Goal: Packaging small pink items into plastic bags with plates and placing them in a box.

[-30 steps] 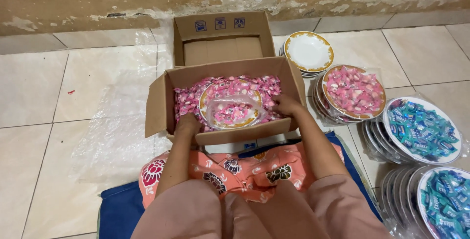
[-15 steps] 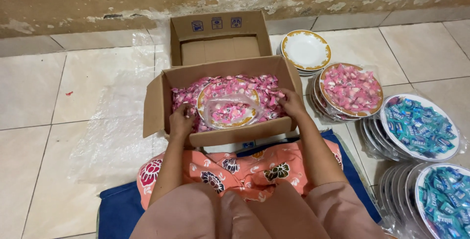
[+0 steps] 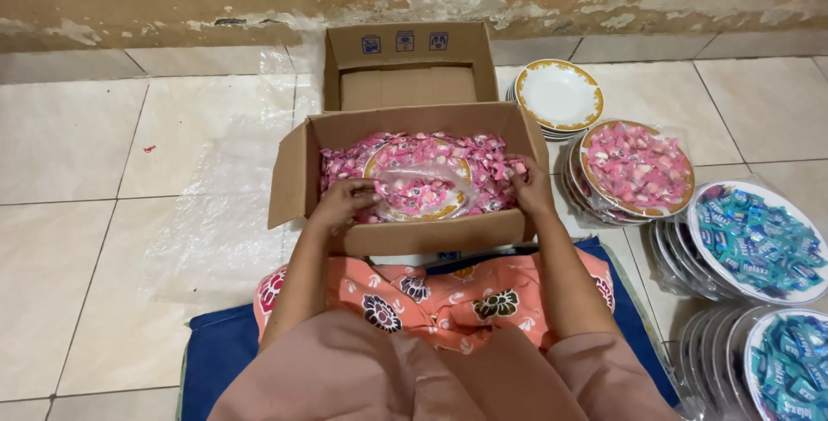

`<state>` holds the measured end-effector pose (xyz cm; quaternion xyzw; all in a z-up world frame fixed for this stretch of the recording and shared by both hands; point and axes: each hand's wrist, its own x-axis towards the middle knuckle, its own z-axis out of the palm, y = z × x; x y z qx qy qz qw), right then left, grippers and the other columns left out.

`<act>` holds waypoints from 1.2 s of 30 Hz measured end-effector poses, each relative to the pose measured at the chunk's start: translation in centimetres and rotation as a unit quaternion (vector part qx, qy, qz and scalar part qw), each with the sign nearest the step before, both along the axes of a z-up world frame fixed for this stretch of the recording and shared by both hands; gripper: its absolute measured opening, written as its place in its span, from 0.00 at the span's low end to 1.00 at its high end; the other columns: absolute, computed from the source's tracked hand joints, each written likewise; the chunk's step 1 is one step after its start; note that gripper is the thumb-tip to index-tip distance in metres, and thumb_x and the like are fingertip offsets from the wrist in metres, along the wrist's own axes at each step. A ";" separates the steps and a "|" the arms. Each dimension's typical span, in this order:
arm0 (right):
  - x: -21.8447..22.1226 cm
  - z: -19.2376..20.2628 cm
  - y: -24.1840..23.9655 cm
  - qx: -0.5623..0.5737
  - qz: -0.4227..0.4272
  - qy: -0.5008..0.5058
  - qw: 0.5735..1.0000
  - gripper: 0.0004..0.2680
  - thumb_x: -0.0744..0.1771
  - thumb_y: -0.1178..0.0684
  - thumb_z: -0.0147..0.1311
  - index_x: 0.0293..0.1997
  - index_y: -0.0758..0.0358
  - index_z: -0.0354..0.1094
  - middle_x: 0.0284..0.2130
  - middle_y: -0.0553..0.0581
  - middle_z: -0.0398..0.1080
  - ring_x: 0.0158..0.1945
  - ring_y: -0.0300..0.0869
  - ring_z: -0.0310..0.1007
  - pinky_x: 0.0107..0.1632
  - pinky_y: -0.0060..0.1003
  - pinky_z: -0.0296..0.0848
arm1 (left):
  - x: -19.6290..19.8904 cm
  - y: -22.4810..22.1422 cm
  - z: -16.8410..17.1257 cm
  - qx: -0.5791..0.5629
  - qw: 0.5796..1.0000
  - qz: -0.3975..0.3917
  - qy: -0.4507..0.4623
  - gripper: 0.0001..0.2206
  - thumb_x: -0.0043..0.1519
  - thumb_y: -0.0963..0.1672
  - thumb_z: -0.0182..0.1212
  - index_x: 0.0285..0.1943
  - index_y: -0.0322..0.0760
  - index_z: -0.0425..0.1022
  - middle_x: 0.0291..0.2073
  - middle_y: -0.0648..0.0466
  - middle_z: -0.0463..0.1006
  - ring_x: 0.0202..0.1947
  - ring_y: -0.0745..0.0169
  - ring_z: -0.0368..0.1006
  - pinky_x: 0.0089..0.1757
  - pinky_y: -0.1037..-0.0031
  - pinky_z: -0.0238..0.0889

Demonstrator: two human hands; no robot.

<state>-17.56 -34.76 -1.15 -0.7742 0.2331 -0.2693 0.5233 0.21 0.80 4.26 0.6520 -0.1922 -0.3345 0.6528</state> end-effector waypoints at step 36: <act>4.5 0.7 9.5 -0.213 0.129 0.082 0.965 0.12 0.66 0.60 0.55 0.53 0.53 0.75 0.43 0.56 0.78 0.48 0.51 0.80 0.52 0.44 0.78 | 2.6 -3.4 -12.4 0.351 0.851 0.129 -0.370 0.10 0.59 0.42 0.54 0.46 0.45 0.79 0.41 0.50 0.77 0.48 0.42 0.77 0.46 0.51 0.73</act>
